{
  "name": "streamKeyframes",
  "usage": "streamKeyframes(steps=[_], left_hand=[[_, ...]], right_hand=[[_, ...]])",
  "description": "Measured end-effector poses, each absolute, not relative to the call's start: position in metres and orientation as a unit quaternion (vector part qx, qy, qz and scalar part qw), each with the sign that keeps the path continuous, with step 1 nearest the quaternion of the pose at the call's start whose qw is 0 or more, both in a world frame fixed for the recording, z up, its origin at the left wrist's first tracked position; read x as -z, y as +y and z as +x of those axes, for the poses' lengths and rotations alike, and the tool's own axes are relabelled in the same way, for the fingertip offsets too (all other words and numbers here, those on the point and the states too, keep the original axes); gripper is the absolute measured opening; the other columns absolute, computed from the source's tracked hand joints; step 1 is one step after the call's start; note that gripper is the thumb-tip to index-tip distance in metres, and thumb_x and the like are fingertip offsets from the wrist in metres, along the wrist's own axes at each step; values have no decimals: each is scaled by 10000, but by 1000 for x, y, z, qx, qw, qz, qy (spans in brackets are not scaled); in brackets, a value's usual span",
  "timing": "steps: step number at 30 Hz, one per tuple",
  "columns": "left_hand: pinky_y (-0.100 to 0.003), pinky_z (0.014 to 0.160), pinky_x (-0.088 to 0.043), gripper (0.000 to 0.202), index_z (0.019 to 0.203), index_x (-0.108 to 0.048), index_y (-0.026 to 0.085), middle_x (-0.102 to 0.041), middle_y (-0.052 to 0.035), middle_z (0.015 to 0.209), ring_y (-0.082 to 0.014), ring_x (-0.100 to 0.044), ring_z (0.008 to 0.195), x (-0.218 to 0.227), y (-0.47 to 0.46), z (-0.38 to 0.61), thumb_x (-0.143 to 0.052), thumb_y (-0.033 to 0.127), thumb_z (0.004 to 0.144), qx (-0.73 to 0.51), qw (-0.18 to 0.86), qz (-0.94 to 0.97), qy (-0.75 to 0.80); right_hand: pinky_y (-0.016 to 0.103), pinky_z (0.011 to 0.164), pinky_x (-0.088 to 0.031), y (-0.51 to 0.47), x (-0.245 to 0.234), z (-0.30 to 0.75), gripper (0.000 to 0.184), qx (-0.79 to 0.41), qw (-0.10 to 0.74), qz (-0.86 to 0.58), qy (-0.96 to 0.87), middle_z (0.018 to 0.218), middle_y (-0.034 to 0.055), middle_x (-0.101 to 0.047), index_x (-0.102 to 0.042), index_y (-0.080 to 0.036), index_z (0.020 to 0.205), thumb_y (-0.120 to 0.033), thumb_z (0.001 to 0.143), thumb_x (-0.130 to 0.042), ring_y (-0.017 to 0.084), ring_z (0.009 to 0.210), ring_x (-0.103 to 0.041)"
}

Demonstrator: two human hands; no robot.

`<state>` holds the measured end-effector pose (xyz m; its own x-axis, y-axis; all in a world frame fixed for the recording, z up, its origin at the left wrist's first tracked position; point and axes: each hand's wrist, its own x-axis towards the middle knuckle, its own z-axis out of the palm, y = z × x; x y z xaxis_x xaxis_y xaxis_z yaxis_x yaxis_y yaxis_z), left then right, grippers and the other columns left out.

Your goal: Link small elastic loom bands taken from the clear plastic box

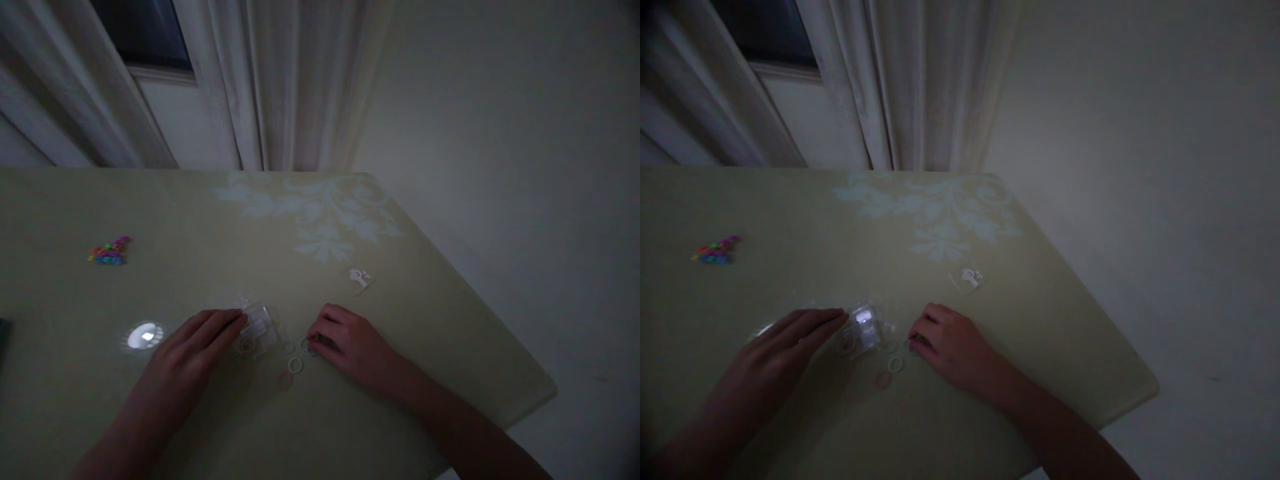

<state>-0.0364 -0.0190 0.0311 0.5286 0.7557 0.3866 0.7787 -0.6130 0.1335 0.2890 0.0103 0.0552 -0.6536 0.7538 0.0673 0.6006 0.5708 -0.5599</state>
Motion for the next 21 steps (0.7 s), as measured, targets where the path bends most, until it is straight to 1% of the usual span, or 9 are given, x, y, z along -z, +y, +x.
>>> streamKeyframes(steps=[6,12,18,20,21], left_hand=[[-457,962,-553,447,1403,-619,182,-700,-122,1342,-306,-648,1172,-33,-19,-33,-411,149,1008,200,20,-875,-440],[-387,907,-549,436,1333,-643,197,-727,-95,1239,-257,-685,1082,-49,-18,-23,-398,87,989,267,60,-839,-469],[-360,955,-534,421,1312,-660,241,-721,-69,1247,-223,-677,1112,-46,-27,-7,-458,57,992,315,17,-825,-469],[-335,936,-553,388,1290,-671,267,-736,-49,1222,-205,-693,1093,-44,-32,3,-484,80,1005,336,-11,-820,-463],[-319,926,-565,368,1279,-674,281,-743,-38,1215,-195,-704,1086,-43,-35,9,-496,100,1012,346,-33,-818,-458]], right_hand=[[273,810,-484,10,-54,288,62,-256,165,-362,-881,994,44,-632,-766,-202,1016,-207,980,-715,168,902,-622],[293,826,-480,10,-57,285,59,-236,134,-355,-895,995,52,-629,-754,-190,1011,-216,976,-713,178,904,-608],[362,822,-491,8,-53,280,68,-150,94,-354,-918,947,88,-630,-689,-131,926,-195,904,-698,231,886,-575],[371,817,-491,7,-52,279,64,-134,109,-352,-920,927,91,-622,-674,-129,905,-186,879,-689,237,877,-564],[363,811,-492,6,-51,278,65,-145,129,-346,-918,923,85,-617,-669,-135,904,-184,869,-692,232,874,-563]])
